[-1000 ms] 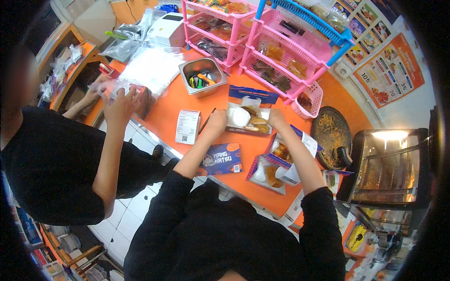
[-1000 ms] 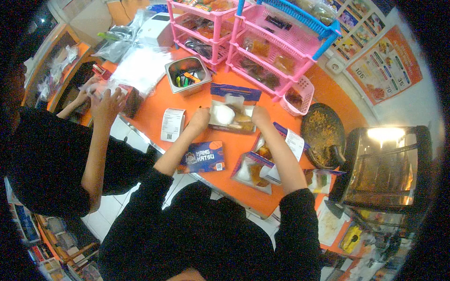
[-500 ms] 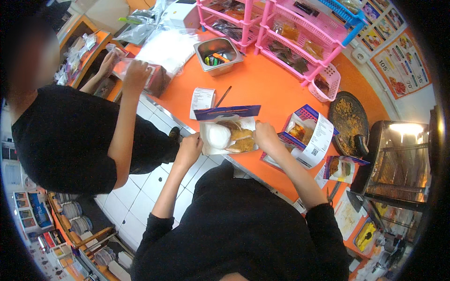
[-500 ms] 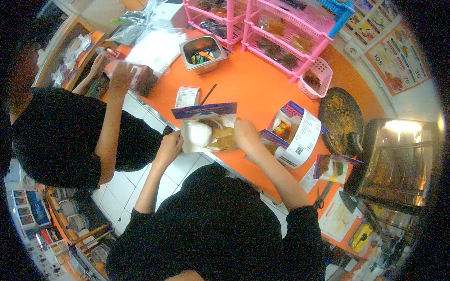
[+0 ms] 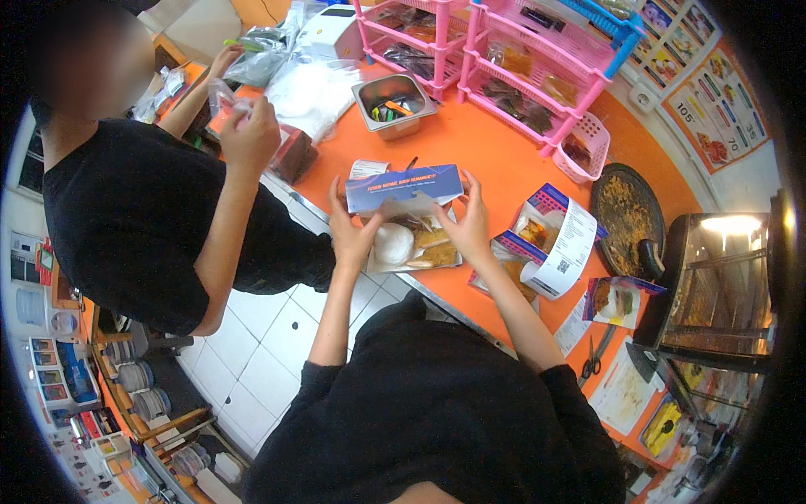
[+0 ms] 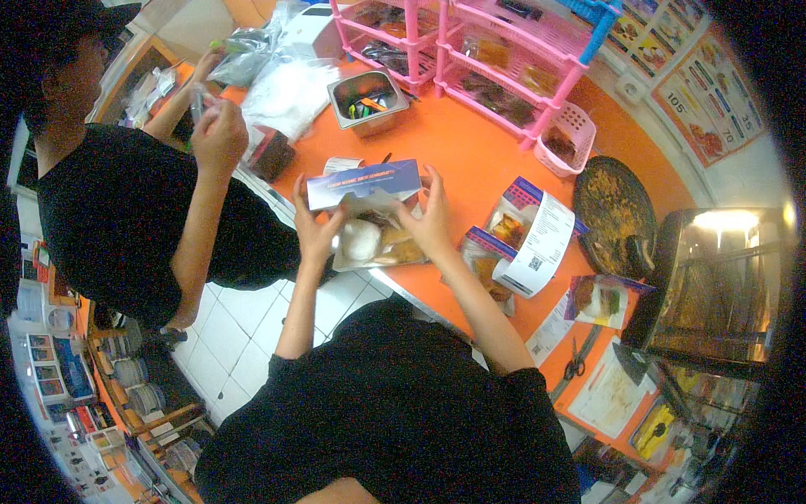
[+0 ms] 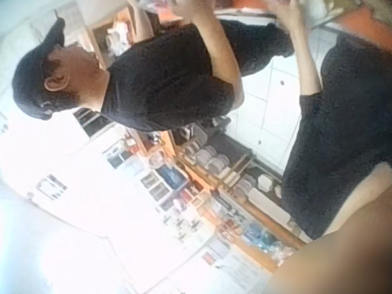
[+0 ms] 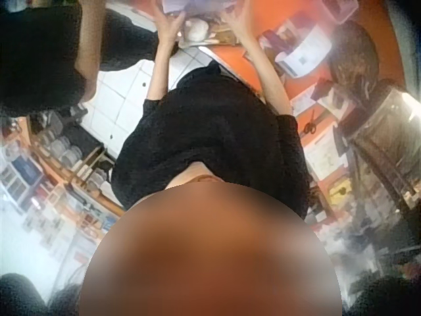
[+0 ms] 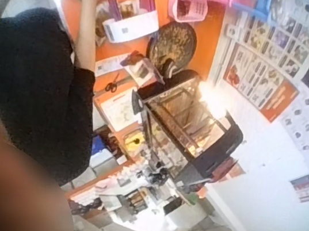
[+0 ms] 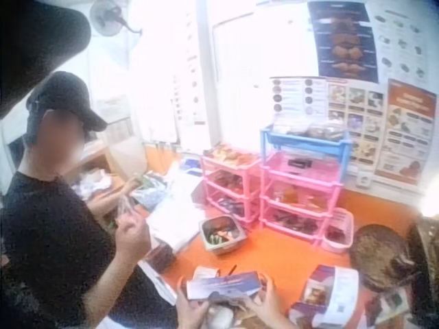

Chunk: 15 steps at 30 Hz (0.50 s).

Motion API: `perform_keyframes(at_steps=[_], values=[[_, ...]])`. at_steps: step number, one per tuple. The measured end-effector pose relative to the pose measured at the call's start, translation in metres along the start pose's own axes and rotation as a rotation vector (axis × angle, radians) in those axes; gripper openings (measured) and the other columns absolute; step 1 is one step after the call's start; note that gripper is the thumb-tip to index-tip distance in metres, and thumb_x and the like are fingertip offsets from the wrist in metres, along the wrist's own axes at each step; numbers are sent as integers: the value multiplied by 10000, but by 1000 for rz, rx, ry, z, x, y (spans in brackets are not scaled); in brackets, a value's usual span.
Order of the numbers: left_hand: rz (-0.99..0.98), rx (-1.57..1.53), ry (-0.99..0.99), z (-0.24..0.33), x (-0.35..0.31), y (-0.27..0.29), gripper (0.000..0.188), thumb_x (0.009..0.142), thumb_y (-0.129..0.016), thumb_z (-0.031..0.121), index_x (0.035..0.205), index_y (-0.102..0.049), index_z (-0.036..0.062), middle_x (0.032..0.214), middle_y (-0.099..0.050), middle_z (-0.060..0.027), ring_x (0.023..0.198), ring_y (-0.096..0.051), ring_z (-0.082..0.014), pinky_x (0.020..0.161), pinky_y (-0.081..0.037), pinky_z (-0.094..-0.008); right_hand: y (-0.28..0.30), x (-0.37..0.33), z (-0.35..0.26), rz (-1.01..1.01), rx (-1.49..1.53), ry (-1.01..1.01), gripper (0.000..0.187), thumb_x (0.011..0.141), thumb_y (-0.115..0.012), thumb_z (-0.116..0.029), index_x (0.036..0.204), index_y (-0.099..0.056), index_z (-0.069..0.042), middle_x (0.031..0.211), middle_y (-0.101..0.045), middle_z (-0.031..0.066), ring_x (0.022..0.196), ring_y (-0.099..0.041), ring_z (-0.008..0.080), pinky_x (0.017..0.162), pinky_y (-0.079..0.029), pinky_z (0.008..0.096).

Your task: The person assembles multiple food orders at a counter. They place buns and fried chicken into boxes, add condiment packets, and close the boxes. The person also handles receipts and places them into the boxes.

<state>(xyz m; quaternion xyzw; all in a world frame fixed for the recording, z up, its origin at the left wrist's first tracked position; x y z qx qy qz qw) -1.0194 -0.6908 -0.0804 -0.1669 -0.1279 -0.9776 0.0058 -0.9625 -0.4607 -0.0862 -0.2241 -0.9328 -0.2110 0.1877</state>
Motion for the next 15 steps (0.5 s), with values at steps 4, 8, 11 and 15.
perform_keyframes(at_steps=[4,8,11,15], values=[[-120,2,105,-6,-9,17,450,839,-611,-7,1285,-552,13,1137,-655,-148,1044,-643,-212,897,-512,-345,20,-8,8,-96,175,-74,550,833,-642,9,1345,-443,-22,1146,-609,195,1053,-632,279,924,-515,368],[-84,198,-2,-7,-10,21,264,810,-630,-22,1074,-625,-13,994,-659,-146,932,-675,-246,828,-526,-321,21,-8,13,-143,-77,-23,400,814,-587,34,1208,-546,-21,1095,-635,176,1022,-633,299,876,-521,374],[-66,343,-275,-7,-14,21,176,752,-670,-10,919,-616,-15,903,-630,-135,844,-657,-328,773,-541,-346,18,-13,17,-177,-255,100,319,802,-591,9,1118,-575,-27,1105,-640,174,1028,-629,320,859,-529,395],[-93,392,-583,-18,-28,24,215,737,-674,1,946,-628,25,972,-629,-112,881,-647,-292,737,-552,-375,19,-26,12,-155,-298,424,295,809,-582,-21,1104,-580,-44,1134,-635,160,1047,-617,350,877,-523,420]])
Point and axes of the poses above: each hand's wrist, its own x-axis towards the middle knuckle, its own y-axis out of the back of the hand, z = x × y, the point moved 6 cm from there along x, towards the middle knuckle
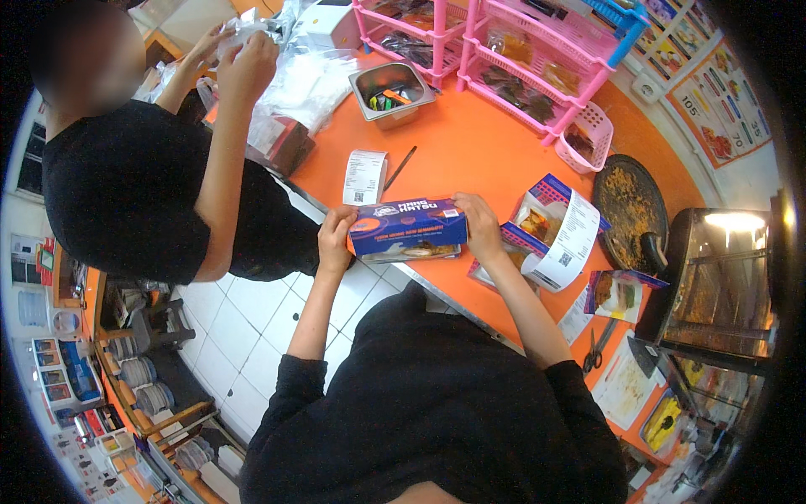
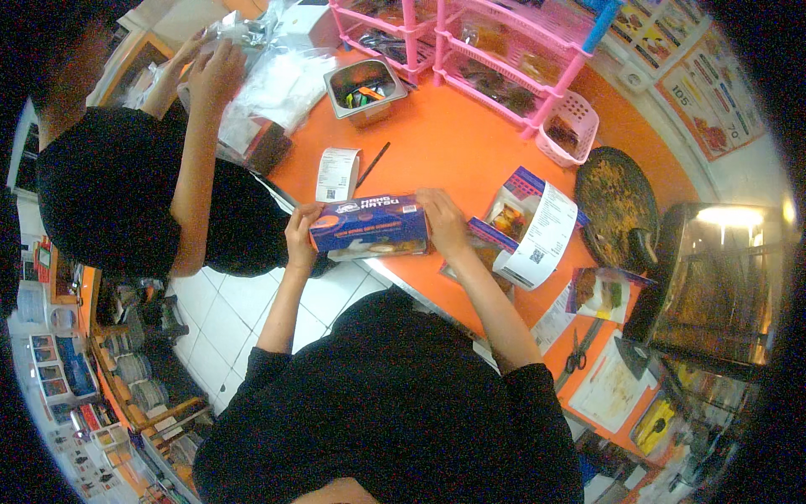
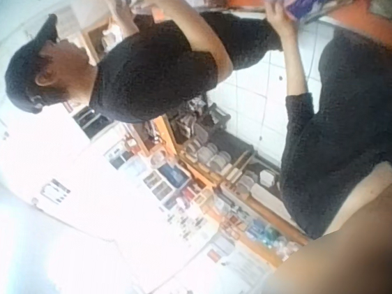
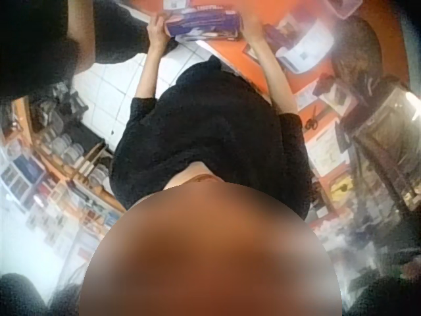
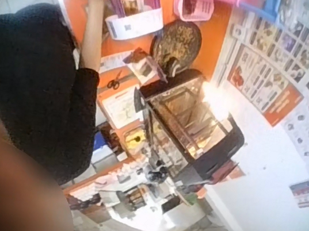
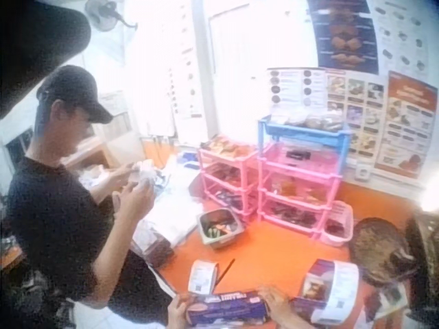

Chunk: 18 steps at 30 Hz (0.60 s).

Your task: The person assembles multiple food orders at a counter. They place buns and fried chicken into boxes, add condiment packets, and close the boxes. The person also handles receipts and places them into the boxes.

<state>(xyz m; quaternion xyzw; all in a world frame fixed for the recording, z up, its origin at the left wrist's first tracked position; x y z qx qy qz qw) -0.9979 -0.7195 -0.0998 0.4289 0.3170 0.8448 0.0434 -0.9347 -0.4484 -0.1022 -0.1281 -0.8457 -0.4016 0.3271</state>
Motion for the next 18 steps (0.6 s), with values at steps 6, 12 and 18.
perform_keyframes(at_steps=[6,12,18], values=[[-302,134,13,-6,-26,1,522,686,-704,-38,1160,-628,166,1157,-563,-92,994,-615,-304,819,-557,-376,3,-17,-6,-277,-32,-141,403,827,-541,7,1223,-565,-62,1256,-594,173,1166,-578,368,988,-490,422],[-612,-75,387,-8,-37,7,641,776,-649,-63,1329,-583,253,1288,-520,-108,1157,-567,-302,902,-538,-372,17,-15,-36,-493,-112,-98,628,774,-636,25,1370,-493,-111,1447,-452,166,1282,-505,345,1019,-479,418],[-610,-427,667,7,-42,5,428,988,-521,231,1409,-513,157,1446,-430,-184,1245,-528,-308,993,-475,-368,12,-19,-37,-863,-304,-177,711,813,-644,-70,1473,-390,-131,1558,-237,206,1362,-408,362,1042,-459,408]])
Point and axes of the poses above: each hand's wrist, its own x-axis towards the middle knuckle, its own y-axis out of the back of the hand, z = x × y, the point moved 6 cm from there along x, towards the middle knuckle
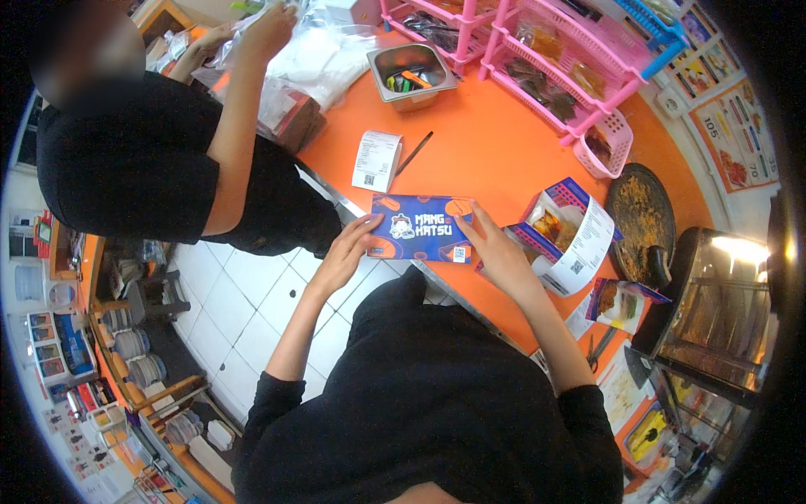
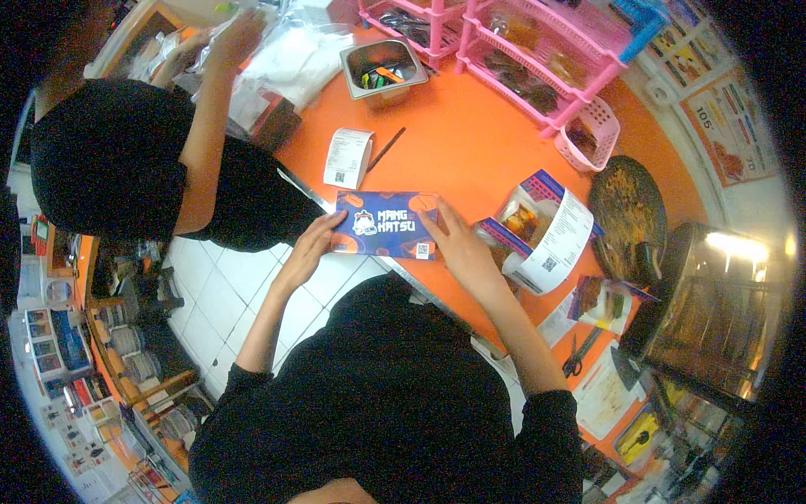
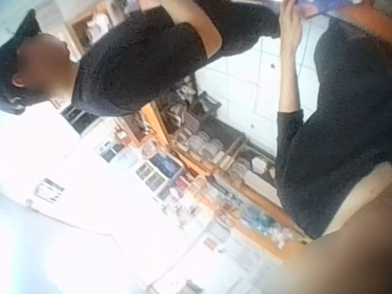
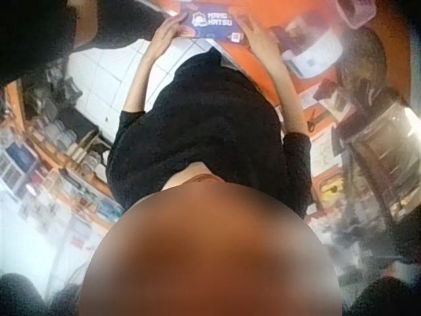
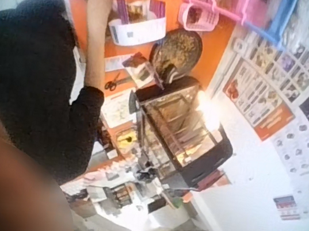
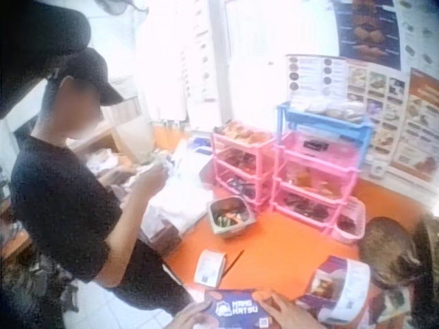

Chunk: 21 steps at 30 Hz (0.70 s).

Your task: The person assembles multiple food orders at a counter. They place buns and fried chicken into boxes, add condiment packets, and close the boxes. The person also handles receipts and places them into the boxes.

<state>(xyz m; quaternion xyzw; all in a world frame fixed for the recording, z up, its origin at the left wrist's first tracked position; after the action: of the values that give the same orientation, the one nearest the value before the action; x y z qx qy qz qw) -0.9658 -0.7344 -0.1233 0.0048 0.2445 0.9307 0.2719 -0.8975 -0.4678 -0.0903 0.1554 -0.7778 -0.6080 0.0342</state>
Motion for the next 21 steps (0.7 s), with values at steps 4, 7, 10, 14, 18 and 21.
perform_keyframes(at_steps=[4,7,10,14,18,21], values=[[79,-55,-3,2,3,-14,446,995,-533,300,1417,-504,156,1448,-420,-209,1189,-560,-290,1005,-451,-366,-2,16,-11,1,125,-63,816,809,-696,-365,1448,-361,17,1552,-207,259,1414,-280,436,1104,-329,538],[118,-111,80,-8,8,-18,449,995,-541,234,1423,-490,108,1383,-485,-153,1182,-534,-226,972,-450,-329,-11,31,-31,20,-26,-107,1005,746,-705,-539,1418,-340,113,1537,-213,290,1422,-206,482,1112,-223,642],[130,-140,56,-11,12,-16,460,974,-584,228,1416,-506,125,1381,-486,-148,1127,-570,-207,914,-492,-309,-16,48,-39,95,-206,-73,1004,730,-714,-569,1478,-338,-15,1565,-207,236,1444,-151,461,1101,-180,684],[106,-211,56,-14,13,-14,471,952,-624,229,1405,-525,146,1387,-484,-140,1101,-584,-187,872,-517,-284,-20,61,-49,209,-156,244,788,768,-730,-456,1469,-387,-346,1578,-215,184,1437,-187,454,1078,-200,703],[136,-151,1,-9,13,-11,474,947,-613,259,1406,-523,181,1385,-490,-168,936,-642,-229,875,-530,-333,-23,65,-48,193,-132,250,742,781,-750,-347,1432,-412,-461,1578,-226,167,1422,-226,463,1079,-219,685],[134,-136,-1,-7,14,-11,471,949,-611,260,1405,-525,182,1383,-492,-169,942,-638,-229,874,-529,-332,-21,65,-51,187,-141,249,741,783,-753,-322,1432,-418,-446,1562,-251,168,1411,-245,467,1073,-234,682]])
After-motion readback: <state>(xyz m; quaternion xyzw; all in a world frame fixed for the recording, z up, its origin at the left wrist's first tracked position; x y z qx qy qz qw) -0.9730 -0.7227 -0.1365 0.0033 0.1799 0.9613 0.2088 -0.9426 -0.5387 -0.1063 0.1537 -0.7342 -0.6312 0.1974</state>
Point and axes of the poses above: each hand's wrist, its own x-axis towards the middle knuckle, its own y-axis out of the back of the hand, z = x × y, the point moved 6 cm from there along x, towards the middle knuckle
